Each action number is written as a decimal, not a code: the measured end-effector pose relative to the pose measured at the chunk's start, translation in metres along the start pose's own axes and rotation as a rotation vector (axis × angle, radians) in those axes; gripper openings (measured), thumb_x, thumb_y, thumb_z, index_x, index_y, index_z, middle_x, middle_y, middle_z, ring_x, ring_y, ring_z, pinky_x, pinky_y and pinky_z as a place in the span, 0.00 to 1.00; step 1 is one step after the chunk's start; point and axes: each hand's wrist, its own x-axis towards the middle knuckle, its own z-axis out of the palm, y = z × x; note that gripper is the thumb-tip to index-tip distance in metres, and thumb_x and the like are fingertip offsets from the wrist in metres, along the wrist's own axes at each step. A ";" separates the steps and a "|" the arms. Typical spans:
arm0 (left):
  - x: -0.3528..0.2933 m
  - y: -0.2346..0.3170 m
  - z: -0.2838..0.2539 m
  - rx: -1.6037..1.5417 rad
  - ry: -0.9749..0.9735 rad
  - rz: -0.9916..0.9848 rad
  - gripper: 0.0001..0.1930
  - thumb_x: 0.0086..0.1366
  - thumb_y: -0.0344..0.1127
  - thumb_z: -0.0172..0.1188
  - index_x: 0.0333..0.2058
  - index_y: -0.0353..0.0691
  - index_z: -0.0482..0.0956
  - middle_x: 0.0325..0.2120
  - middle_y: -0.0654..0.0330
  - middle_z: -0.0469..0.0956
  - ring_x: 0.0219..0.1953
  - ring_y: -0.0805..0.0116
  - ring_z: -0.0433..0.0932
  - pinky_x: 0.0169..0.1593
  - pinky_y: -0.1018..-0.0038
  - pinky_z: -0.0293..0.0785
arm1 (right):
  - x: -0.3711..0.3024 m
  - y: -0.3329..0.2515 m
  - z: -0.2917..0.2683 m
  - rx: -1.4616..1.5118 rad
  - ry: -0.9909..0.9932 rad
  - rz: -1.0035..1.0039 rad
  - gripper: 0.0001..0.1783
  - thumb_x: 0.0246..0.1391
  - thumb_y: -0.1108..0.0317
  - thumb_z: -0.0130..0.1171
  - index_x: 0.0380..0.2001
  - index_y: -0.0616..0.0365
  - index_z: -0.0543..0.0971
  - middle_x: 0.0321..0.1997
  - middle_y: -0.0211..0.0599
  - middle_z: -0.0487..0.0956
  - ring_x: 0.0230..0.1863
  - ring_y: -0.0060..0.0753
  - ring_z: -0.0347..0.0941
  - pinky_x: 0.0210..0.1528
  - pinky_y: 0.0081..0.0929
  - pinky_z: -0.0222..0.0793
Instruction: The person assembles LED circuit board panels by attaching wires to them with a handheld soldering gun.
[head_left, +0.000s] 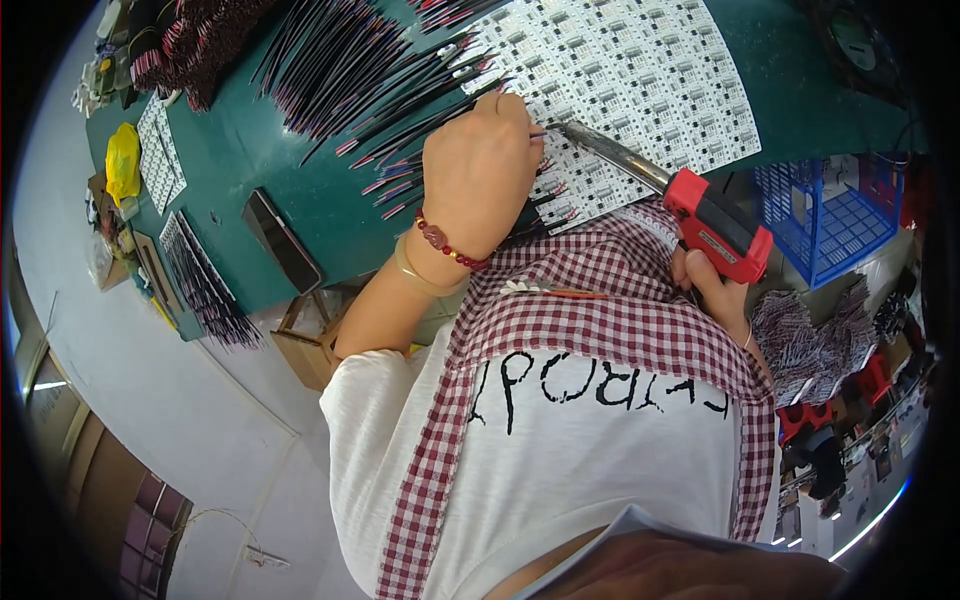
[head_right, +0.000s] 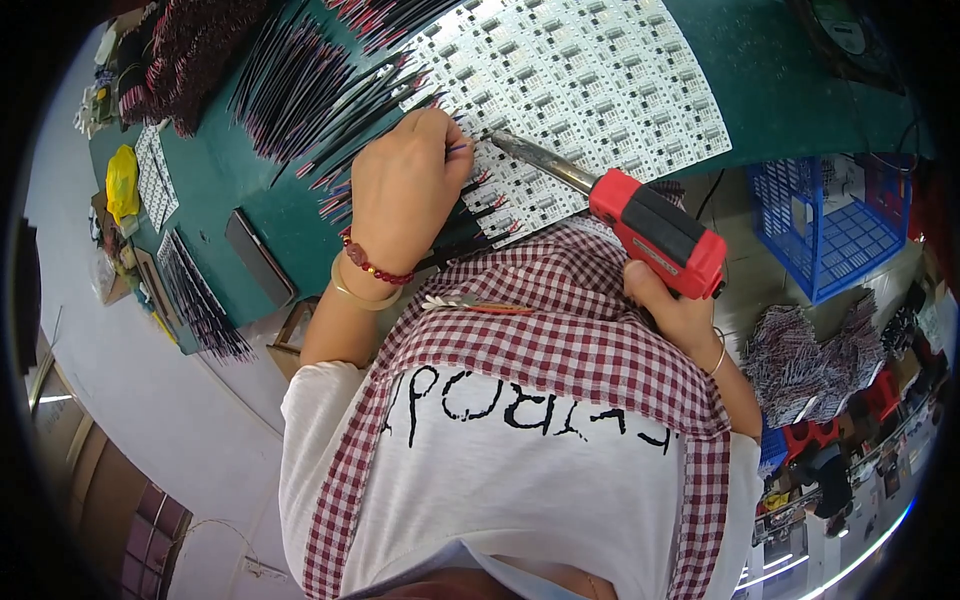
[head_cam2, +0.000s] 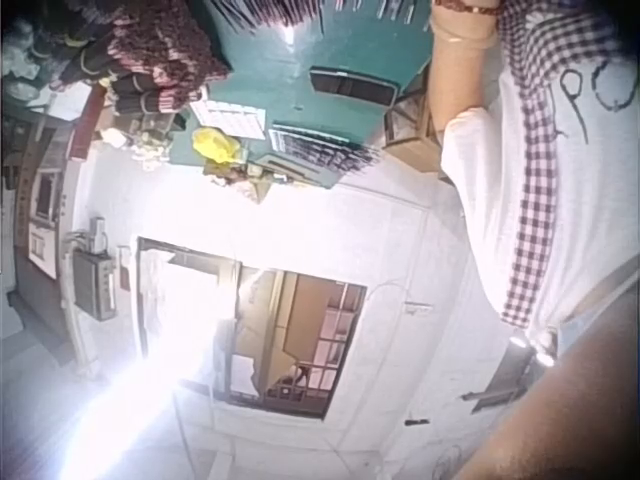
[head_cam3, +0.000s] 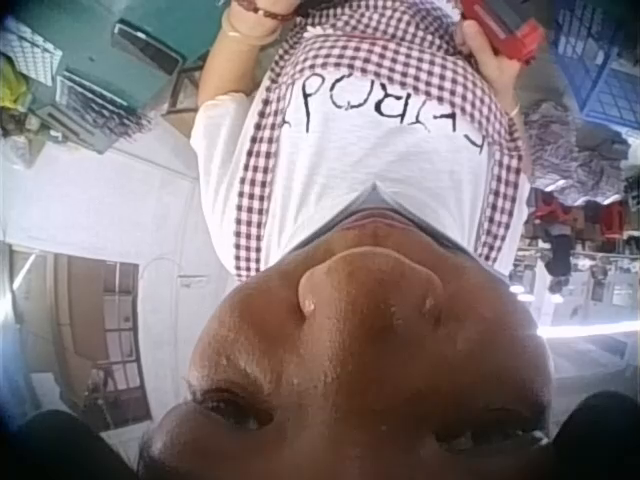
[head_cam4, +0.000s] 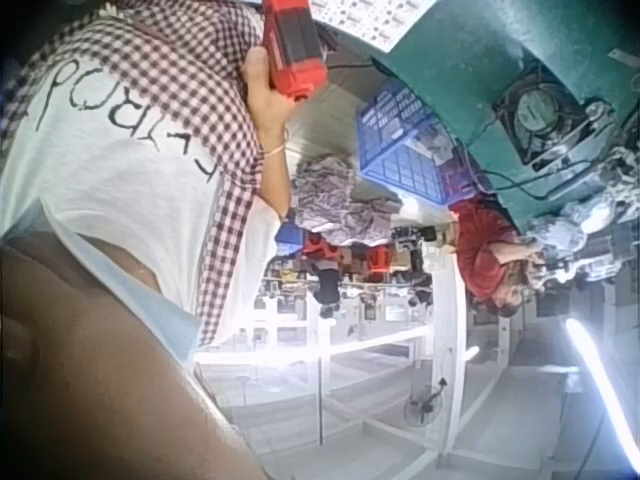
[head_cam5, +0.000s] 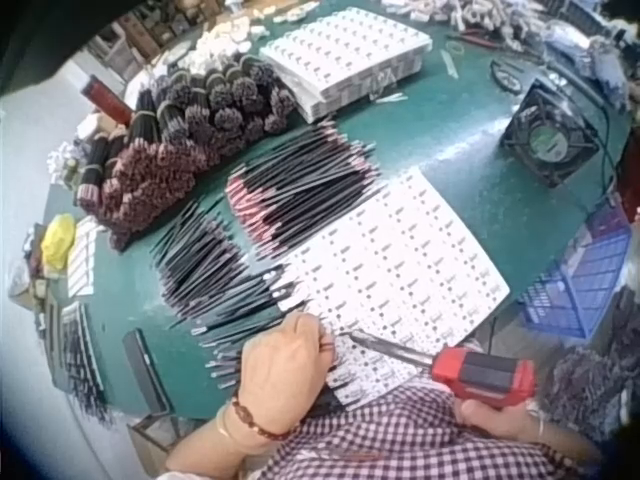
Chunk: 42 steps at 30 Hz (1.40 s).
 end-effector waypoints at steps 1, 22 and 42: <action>0.000 0.000 0.001 -0.015 0.034 -0.003 0.07 0.51 0.31 0.62 0.24 0.39 0.72 0.22 0.55 0.76 0.22 0.55 0.75 0.25 0.64 0.71 | 0.001 0.000 0.000 -0.037 -0.009 0.021 0.17 0.54 0.75 0.55 0.48 0.65 0.73 0.26 0.32 0.76 0.24 0.18 0.69 0.27 0.18 0.66; -0.001 0.000 0.003 -0.039 0.028 -0.021 0.07 0.52 0.31 0.61 0.25 0.38 0.72 0.23 0.54 0.76 0.23 0.53 0.75 0.26 0.63 0.71 | -0.002 0.001 0.006 -0.049 0.057 0.008 0.22 0.56 0.61 0.55 0.48 0.66 0.70 0.21 0.36 0.72 0.20 0.20 0.65 0.22 0.17 0.58; -0.001 0.001 0.001 0.012 0.007 -0.010 0.06 0.52 0.31 0.61 0.25 0.38 0.72 0.23 0.55 0.76 0.23 0.54 0.76 0.27 0.64 0.72 | -0.004 0.001 0.004 0.079 0.078 -0.014 0.19 0.56 0.65 0.55 0.46 0.66 0.71 0.21 0.33 0.73 0.20 0.20 0.65 0.23 0.18 0.60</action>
